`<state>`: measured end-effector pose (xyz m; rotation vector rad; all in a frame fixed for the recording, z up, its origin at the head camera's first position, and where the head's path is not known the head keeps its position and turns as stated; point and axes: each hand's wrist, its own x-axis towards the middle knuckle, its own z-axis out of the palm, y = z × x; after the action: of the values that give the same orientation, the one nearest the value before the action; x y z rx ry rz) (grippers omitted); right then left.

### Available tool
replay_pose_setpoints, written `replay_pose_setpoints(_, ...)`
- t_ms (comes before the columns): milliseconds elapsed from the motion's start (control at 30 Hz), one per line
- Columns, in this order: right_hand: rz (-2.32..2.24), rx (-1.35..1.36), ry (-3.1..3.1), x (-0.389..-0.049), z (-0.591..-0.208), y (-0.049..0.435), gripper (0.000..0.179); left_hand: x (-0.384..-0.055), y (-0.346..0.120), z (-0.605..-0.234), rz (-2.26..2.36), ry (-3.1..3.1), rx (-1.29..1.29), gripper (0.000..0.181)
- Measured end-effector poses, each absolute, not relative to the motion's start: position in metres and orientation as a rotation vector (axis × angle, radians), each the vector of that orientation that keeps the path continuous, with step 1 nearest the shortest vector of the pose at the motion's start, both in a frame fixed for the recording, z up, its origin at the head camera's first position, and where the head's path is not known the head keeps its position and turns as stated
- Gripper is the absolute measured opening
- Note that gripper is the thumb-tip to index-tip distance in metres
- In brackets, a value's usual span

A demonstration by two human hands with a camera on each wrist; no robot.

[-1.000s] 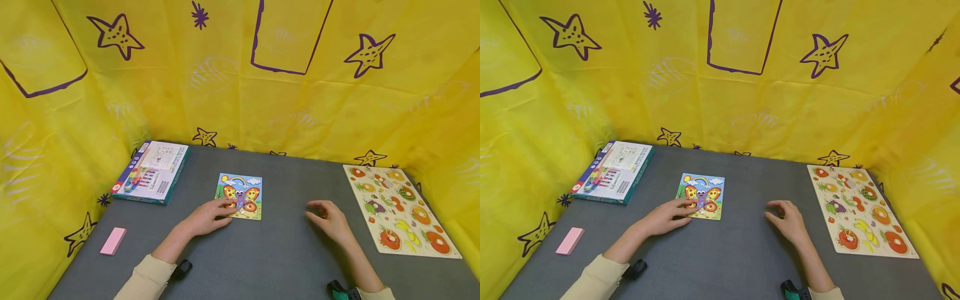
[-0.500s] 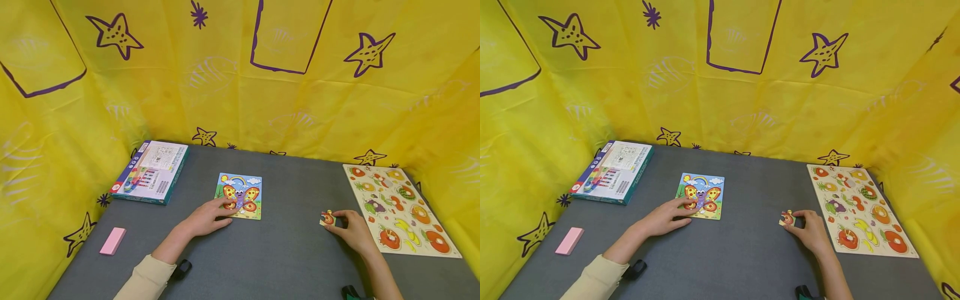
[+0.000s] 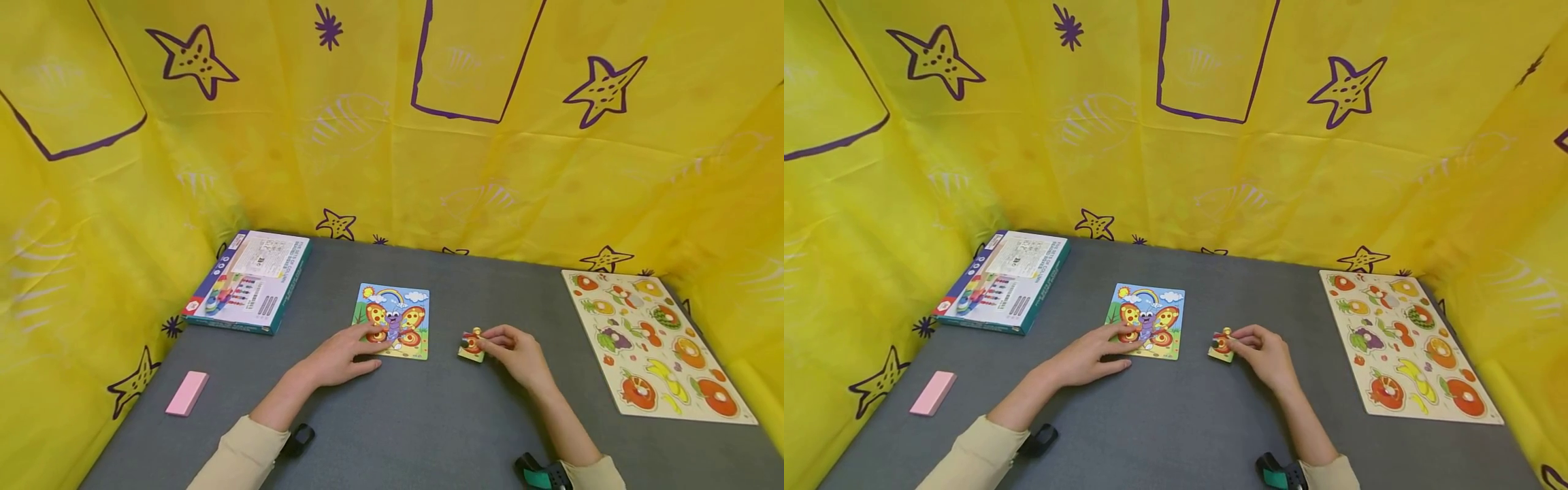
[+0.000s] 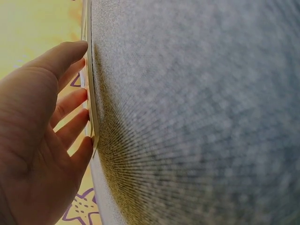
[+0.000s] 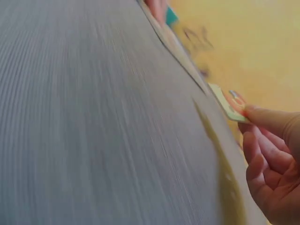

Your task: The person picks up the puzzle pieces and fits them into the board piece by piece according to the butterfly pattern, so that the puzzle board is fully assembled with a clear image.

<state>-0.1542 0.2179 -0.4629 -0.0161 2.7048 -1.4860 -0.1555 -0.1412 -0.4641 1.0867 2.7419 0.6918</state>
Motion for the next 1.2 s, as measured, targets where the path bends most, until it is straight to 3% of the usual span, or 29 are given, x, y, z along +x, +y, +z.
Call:
replay_pose_setpoints(400,-1.512,-0.248,2.637,-0.181,-0.472,0.136,0.015,-0.154,-0.139,-0.464,0.695,2.660,1.028,0.050)
replay_pose_setpoints(1200,-1.295,-0.438,2.889,-0.184,-0.479,0.116,0.013,-0.152,-0.137,-0.463,0.629,2.707,1.131,0.052)
